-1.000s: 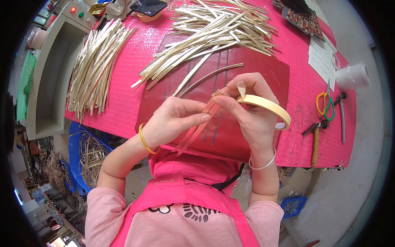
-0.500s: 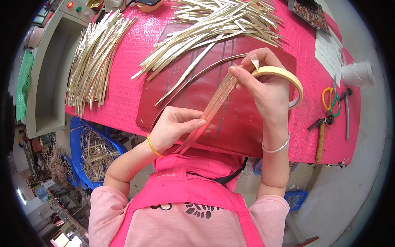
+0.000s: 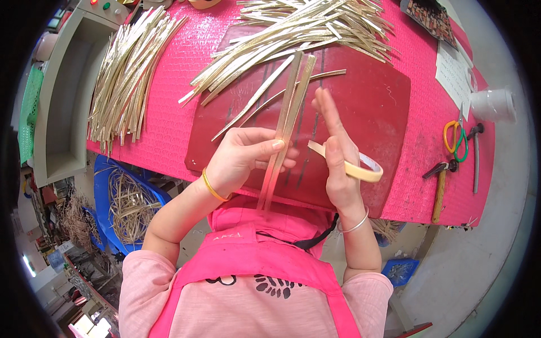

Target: Grouping and taping gold-colored material strips for shoe manufacturing.

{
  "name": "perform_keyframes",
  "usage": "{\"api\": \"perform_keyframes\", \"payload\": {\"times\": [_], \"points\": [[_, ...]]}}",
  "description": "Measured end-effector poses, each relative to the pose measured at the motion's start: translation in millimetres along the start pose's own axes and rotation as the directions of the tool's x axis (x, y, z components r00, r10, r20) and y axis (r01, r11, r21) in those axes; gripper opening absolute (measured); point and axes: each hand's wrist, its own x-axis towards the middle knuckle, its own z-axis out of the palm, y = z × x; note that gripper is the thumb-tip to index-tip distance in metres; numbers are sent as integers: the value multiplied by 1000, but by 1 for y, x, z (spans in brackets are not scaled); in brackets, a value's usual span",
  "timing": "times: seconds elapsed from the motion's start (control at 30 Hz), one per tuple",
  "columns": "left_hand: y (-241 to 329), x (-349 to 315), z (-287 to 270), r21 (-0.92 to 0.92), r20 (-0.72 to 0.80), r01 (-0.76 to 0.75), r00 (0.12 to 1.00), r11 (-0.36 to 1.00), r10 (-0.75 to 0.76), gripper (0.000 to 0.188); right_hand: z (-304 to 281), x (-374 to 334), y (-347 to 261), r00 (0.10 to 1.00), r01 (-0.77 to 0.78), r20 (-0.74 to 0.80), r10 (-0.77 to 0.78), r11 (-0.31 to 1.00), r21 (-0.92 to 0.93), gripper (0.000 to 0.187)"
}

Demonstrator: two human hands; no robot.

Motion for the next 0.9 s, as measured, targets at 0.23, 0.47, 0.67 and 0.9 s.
{"api": "perform_keyframes", "payload": {"times": [0.23, 0.47, 0.67, 0.9], "points": [[4, -3, 10, 20, 70, -26, 997, 999, 24, 24, 19, -3, -7, 998, -43, -23, 52, 954, 296, 68], [-3, 2, 1, 95, -21, -63, 998, 994, 65, 24, 2, -20, 5, 997, 34, -40, -63, 862, -505, 20], [3, 0, -1, 93, 3, -58, 998, 994, 58, 24, 10, -7, -12, 994, -108, -33, 104, 982, -152, 15], [-2, -2, -2, 121, 24, -184, 983, 975, 183, 22, 23, 0, -11, 970, -242, -31, 241, 969, -44, 15]]}}
